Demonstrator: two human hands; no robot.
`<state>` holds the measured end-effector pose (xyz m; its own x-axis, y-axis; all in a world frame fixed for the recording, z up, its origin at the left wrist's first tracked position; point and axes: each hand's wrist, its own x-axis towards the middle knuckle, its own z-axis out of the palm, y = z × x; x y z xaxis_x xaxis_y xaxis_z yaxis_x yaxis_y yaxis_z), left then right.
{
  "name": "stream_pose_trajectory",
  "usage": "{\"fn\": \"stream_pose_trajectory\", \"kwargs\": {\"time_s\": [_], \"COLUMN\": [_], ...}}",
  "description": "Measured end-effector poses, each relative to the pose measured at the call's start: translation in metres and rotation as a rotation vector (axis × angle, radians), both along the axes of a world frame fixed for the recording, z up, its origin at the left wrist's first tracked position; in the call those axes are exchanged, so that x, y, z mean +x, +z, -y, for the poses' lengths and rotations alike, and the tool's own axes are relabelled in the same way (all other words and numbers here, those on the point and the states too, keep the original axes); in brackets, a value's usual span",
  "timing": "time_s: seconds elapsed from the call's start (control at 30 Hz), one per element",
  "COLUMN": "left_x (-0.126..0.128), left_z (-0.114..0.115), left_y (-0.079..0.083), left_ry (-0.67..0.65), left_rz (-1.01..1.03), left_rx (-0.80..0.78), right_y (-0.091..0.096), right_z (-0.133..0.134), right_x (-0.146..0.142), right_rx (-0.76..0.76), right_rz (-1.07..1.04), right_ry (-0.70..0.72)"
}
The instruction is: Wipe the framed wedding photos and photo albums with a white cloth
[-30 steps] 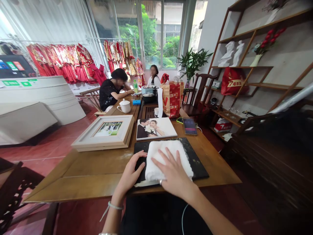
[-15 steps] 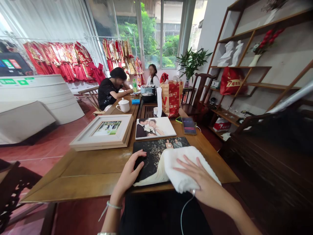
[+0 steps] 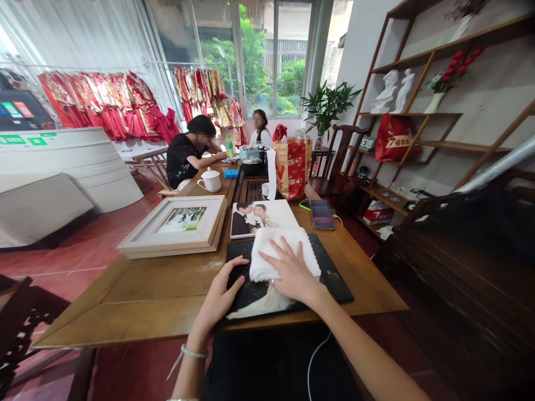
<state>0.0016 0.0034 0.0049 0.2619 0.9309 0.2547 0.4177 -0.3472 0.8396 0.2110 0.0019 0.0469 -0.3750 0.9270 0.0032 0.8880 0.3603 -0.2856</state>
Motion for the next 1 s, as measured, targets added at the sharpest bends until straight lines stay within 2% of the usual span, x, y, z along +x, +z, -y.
{"fn": "stream_pose_trajectory", "kwargs": {"time_s": [0.1, 0.2, 0.27, 0.33, 0.43, 0.53, 0.63, 0.7, 0.77, 0.87, 1.0], "left_x": [-0.001, -0.002, -0.002, -0.002, -0.002, -0.002, -0.003, -0.003, -0.003, -0.001, 0.001], "left_z": [0.0, 0.0, 0.0, 0.001, 0.002, 0.002, 0.002, 0.001, 0.001, 0.0, -0.001], "left_y": [-0.001, -0.003, -0.004, -0.003, -0.001, 0.0, -0.001, -0.001, -0.001, -0.001, 0.0], "left_ry": [0.014, 0.02, 0.018, 0.019, 0.025, 0.02, 0.018, 0.017, 0.014, 0.014, 0.023], "left_rz": [0.009, 0.004, -0.004, -0.014, -0.026, -0.027, -0.024, -0.019, -0.016, -0.012, -0.001], "left_rx": [0.017, 0.039, 0.042, 0.036, 0.027, 0.027, 0.033, 0.039, 0.042, 0.045, 0.065], "right_y": [-0.002, 0.0, 0.004, 0.007, 0.007, 0.002, -0.002, -0.001, 0.002, 0.008, 0.01], "right_z": [0.043, 0.082, 0.096, 0.1, 0.086, 0.057, 0.022, -0.001, -0.021, -0.041, -0.041], "right_x": [-0.005, 0.003, 0.015, 0.03, 0.052, 0.064, 0.06, 0.049, 0.035, 0.011, -0.009], "right_rx": [-0.001, -0.063, -0.111, -0.144, -0.139, -0.098, -0.054, -0.039, -0.038, -0.042, -0.042], "right_rz": [-0.038, -0.084, -0.12, -0.151, -0.162, -0.139, -0.117, -0.104, -0.103, -0.126, -0.156], "right_ry": [0.113, 0.199, 0.244, 0.257, 0.187, 0.042, -0.134, -0.192, -0.163, -0.028, 0.099]}}
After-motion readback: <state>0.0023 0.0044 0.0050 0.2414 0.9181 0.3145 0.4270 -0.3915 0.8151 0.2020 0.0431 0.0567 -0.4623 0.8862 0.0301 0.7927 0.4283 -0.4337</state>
